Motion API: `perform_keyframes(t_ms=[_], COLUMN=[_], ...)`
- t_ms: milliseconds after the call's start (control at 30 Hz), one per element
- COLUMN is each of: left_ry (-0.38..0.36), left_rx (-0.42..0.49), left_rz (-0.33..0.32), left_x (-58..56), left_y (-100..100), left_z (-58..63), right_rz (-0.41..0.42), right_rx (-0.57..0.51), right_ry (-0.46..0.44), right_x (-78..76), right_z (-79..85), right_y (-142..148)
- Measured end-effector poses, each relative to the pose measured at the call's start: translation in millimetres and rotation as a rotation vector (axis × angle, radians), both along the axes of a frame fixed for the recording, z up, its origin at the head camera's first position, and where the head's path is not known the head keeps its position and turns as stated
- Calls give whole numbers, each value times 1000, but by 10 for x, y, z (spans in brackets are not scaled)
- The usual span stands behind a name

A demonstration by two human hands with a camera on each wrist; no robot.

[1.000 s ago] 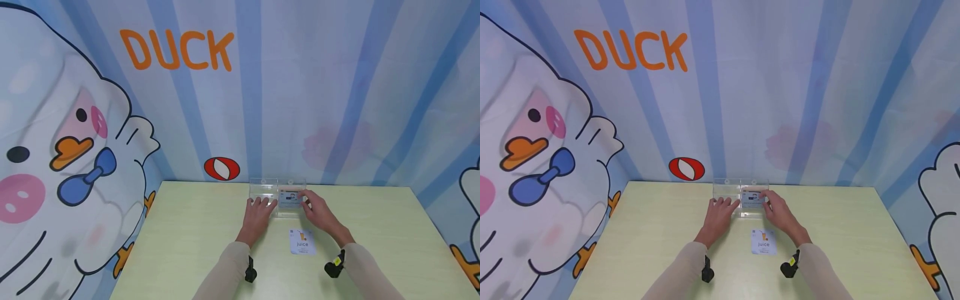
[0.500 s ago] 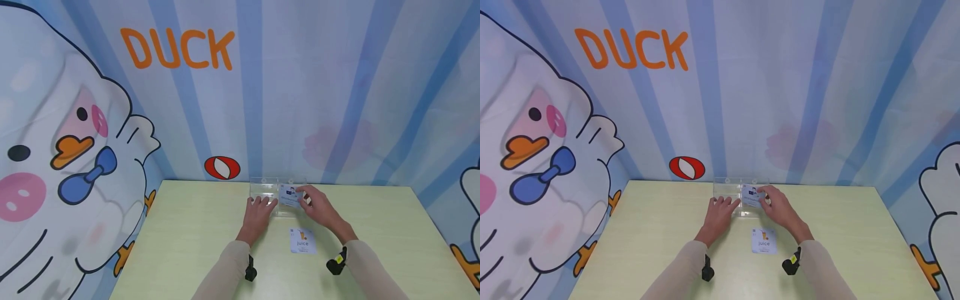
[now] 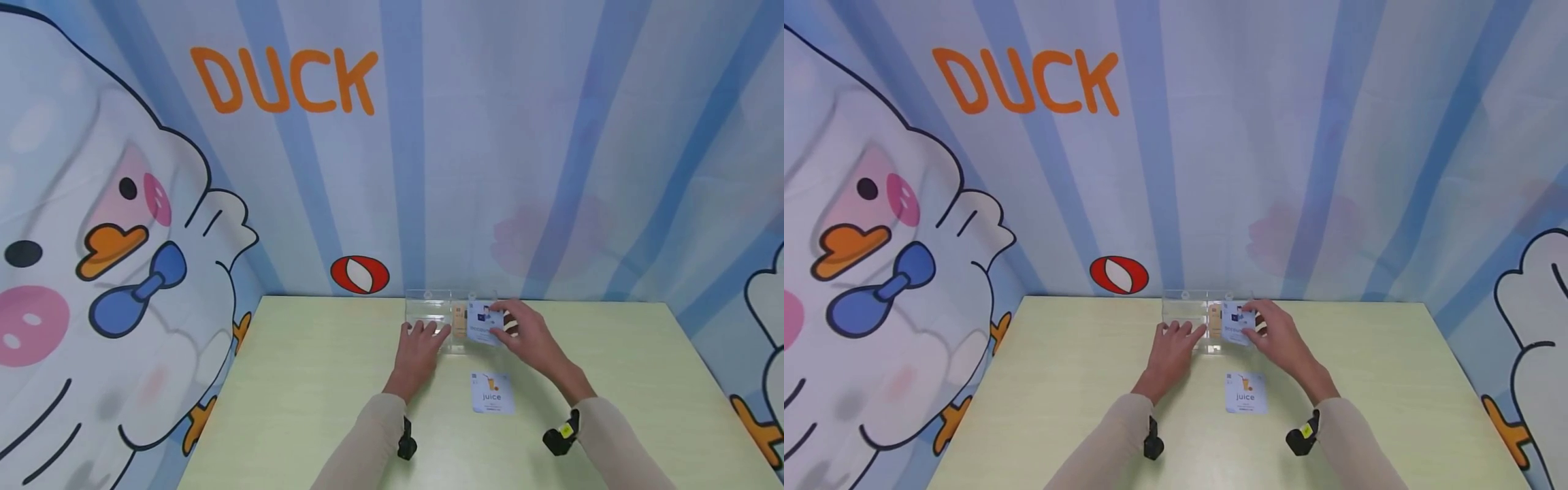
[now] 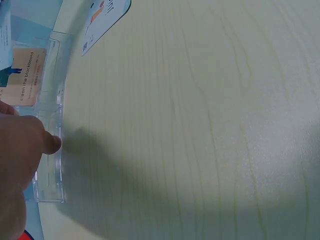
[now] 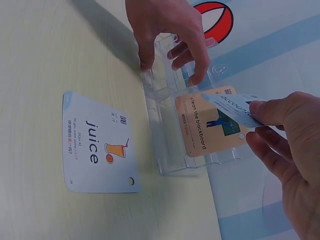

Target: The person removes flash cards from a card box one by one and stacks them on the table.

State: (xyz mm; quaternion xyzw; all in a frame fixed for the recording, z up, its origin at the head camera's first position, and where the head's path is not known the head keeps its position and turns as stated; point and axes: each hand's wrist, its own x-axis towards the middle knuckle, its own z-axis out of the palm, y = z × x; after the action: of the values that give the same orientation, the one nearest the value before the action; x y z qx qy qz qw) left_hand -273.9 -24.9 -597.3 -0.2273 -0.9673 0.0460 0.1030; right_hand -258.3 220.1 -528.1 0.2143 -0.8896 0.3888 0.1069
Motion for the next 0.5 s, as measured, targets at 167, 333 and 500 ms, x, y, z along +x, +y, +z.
perform_keyframes(t_ms=[167,333,500], left_ry=[11,23,20], left_rx=[3,-4,-6], left_rz=[-2,-5,-7], left_x=[-6,-16,-17], left_y=[-3,-5,-4], left_z=[-8,-24,-23], right_rz=[-2,1,-6], right_rx=[-4,-24,-23], right_ry=[-23,-100,-165], right_x=[82,187,289], right_z=[-12,-55,-117], right_y=[29,55,86])
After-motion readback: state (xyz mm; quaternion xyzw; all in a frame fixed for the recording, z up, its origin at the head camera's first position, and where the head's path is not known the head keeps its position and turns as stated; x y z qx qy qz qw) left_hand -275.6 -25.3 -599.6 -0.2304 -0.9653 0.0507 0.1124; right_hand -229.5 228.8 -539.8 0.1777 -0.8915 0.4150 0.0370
